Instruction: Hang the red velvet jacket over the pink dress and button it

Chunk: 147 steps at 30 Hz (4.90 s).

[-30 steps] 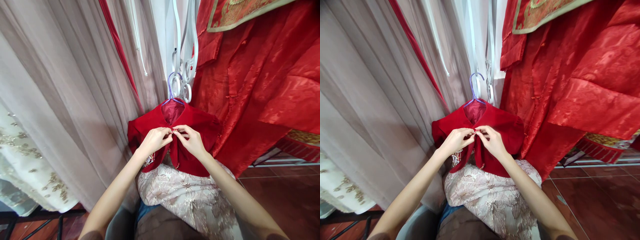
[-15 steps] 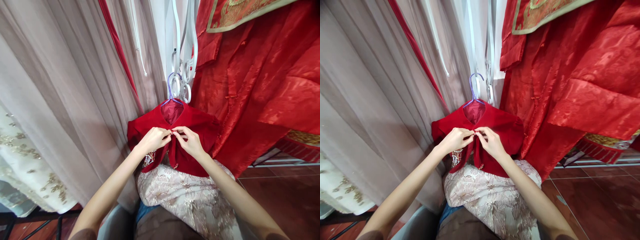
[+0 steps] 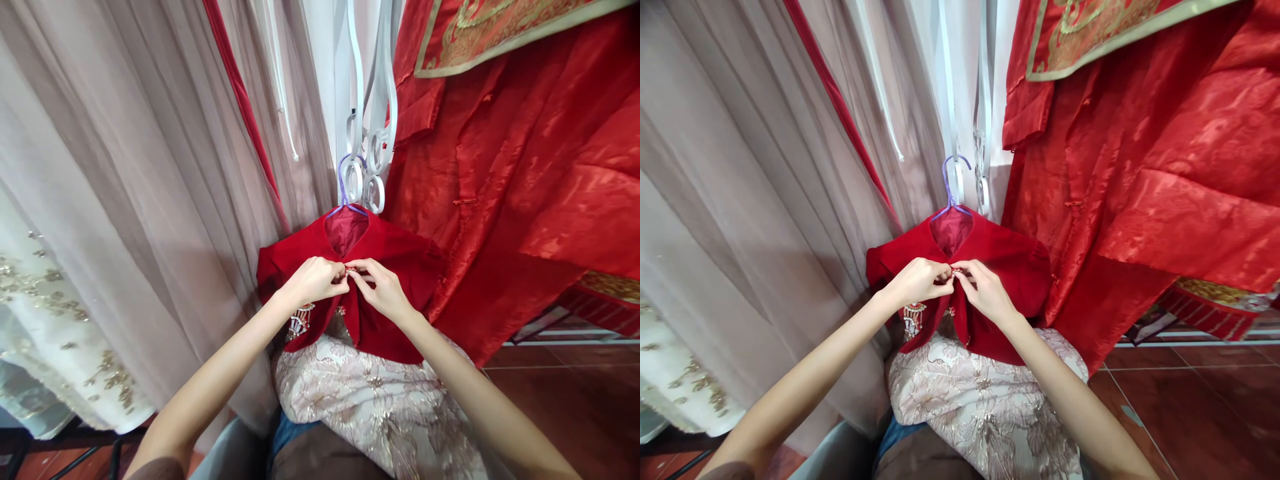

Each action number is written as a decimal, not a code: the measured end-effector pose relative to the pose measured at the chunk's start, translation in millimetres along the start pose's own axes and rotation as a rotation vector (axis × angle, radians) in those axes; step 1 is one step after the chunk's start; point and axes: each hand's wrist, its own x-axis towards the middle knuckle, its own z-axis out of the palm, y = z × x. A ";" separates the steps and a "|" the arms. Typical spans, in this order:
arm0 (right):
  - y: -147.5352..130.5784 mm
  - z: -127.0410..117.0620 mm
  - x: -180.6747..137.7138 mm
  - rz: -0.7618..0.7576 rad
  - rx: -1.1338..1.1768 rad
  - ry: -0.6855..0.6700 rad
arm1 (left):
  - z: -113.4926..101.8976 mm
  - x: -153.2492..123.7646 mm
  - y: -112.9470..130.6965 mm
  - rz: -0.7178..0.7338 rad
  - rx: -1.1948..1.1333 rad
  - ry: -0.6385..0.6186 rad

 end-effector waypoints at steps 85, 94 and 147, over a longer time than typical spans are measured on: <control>-49.1 28.9 -81.4 0.456 0.209 0.019 | 75.4 -105.1 27.3 -0.927 -0.627 0.864; -41.4 36.1 -78.5 0.440 0.252 -0.098 | 76.1 -96.6 12.5 -0.855 -0.568 0.803; -6.8 77.6 -108.0 0.501 0.265 -0.065 | 135.0 -141.1 26.0 -0.992 -0.493 0.748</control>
